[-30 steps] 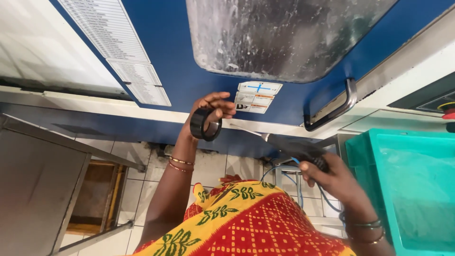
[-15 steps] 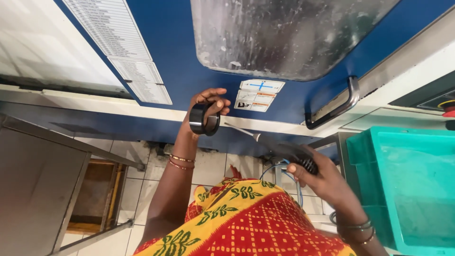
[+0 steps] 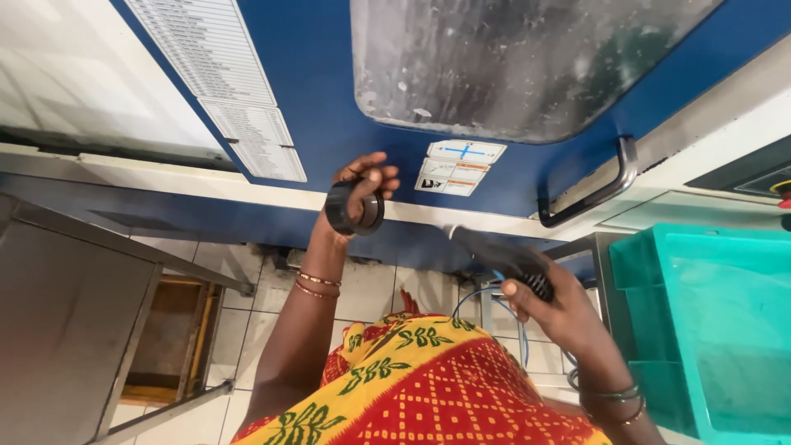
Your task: Operating a CNC lathe and inspection station to process, clean, and verify the dimensions of cylindrical metal components.
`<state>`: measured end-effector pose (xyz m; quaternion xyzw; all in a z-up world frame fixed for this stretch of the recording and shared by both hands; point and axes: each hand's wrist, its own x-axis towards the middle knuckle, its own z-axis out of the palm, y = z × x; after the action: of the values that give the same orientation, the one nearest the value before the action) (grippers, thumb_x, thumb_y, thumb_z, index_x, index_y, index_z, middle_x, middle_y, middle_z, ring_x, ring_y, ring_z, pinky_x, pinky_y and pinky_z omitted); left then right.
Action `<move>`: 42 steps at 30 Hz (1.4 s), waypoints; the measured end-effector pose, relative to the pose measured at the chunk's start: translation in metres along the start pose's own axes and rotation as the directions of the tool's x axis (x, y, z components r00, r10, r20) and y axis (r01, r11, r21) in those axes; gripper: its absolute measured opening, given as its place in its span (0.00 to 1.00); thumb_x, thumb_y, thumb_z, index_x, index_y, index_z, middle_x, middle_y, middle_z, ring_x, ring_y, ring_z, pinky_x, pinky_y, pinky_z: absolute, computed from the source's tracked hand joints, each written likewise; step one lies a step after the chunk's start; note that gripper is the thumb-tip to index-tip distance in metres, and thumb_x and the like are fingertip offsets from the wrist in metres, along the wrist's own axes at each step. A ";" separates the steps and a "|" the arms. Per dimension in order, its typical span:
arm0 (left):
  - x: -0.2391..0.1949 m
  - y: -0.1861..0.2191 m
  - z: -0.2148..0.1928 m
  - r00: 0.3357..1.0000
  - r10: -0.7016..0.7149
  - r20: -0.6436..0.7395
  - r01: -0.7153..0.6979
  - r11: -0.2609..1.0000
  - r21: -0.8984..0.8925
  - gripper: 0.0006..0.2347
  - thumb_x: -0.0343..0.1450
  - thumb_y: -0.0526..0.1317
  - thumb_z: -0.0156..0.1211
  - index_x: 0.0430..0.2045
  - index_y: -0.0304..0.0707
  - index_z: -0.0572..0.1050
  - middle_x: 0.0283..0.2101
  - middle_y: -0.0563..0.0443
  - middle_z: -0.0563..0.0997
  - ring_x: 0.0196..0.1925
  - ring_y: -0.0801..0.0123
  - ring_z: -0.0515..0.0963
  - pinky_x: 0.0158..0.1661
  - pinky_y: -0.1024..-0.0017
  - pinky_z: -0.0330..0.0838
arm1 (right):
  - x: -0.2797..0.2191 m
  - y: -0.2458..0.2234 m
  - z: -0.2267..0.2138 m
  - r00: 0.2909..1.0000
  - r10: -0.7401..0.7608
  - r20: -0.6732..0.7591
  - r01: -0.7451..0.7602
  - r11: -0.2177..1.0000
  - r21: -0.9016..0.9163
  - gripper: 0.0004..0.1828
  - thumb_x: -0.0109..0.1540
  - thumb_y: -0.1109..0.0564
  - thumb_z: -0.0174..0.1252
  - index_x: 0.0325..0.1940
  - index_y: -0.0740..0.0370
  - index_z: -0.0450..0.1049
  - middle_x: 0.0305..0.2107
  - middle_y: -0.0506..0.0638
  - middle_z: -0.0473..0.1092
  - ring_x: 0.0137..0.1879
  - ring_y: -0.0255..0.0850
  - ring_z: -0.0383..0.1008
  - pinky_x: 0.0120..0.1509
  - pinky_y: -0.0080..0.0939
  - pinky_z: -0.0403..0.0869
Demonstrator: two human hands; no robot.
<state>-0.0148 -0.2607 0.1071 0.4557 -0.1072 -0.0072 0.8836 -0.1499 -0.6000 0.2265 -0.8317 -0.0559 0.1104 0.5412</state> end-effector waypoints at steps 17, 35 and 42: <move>-0.008 0.030 -0.029 0.989 -0.112 0.097 0.103 0.990 0.098 0.14 0.72 0.33 0.67 0.52 0.31 0.77 0.37 0.43 0.84 0.32 0.69 0.82 0.36 0.72 0.77 | -0.012 -0.009 0.043 0.979 -0.049 0.198 0.060 0.997 -0.048 0.31 0.56 0.41 0.65 0.56 0.62 0.74 0.21 0.46 0.72 0.25 0.32 0.73 0.27 0.34 0.74; -0.068 0.029 -0.042 0.872 -0.106 -0.479 0.214 0.960 0.178 0.12 0.68 0.36 0.69 0.40 0.27 0.78 0.36 0.48 0.84 0.35 0.70 0.84 0.36 0.74 0.76 | -0.026 0.001 0.076 0.994 -0.040 0.097 0.037 0.999 0.028 0.34 0.57 0.40 0.65 0.60 0.64 0.73 0.22 0.47 0.71 0.26 0.33 0.72 0.28 0.34 0.73; -0.083 0.044 -0.016 0.957 -0.037 -0.287 0.048 0.998 0.033 0.19 0.68 0.38 0.69 0.52 0.26 0.78 0.42 0.51 0.84 0.40 0.76 0.82 0.46 0.75 0.75 | -0.033 -0.012 0.074 0.991 0.114 0.069 -0.101 0.980 -0.170 0.34 0.55 0.40 0.65 0.60 0.61 0.74 0.20 0.48 0.69 0.23 0.35 0.68 0.25 0.36 0.66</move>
<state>-0.0965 -0.2130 0.1180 0.4715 0.0314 0.0418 0.8803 -0.1996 -0.5361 0.2122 -0.8707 -0.0412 0.1672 0.4606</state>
